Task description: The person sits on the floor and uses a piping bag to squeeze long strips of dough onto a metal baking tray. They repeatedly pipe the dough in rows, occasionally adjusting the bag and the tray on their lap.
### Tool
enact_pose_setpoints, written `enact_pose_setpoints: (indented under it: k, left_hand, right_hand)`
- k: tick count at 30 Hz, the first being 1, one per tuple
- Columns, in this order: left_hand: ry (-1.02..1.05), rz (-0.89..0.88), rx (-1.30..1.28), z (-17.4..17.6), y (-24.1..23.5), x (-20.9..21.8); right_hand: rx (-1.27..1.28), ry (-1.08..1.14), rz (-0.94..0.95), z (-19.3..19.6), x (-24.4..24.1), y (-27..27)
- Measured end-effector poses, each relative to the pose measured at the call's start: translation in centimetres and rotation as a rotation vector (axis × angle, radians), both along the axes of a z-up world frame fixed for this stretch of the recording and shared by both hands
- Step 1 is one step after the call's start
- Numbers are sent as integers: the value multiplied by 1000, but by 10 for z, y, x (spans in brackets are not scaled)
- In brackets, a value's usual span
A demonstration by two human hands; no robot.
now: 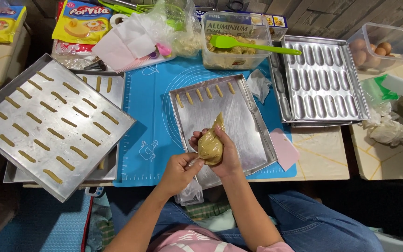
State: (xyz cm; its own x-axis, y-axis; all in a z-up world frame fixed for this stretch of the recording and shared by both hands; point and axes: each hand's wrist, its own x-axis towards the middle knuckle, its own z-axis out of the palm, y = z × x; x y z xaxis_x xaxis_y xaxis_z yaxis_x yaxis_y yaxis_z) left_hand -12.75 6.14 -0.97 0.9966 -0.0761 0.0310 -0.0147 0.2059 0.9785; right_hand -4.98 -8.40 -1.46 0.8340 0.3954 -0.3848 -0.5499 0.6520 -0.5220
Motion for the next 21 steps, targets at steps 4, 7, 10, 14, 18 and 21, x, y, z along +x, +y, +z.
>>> enact_pose_setpoints:
  k: [4, 7, 10, 14, 18, 21]
  left_hand:
    - [-12, -40, -4, 14, 0, -8]
    - [-7, -20, -27, 13, -3, -6]
    - [-9, 7, -30, 17, -7, -3]
    - [53, 26, -56, -11, -12, 2]
    - [23, -15, -33, -15, -7, -2]
    - [13, -52, -50, -24, -6, -5]
  right_hand:
    - [-20, 16, -23, 10, 0, -2]
    - [-24, 16, -23, 10, 1, -1]
    - [-20, 24, -24, 9, 0, -1]
    - [-26, 3, -37, 12, -2, 0]
    - [-37, -6, -23, 13, -3, 1]
    - [-12, -1, -24, 13, -2, -1]
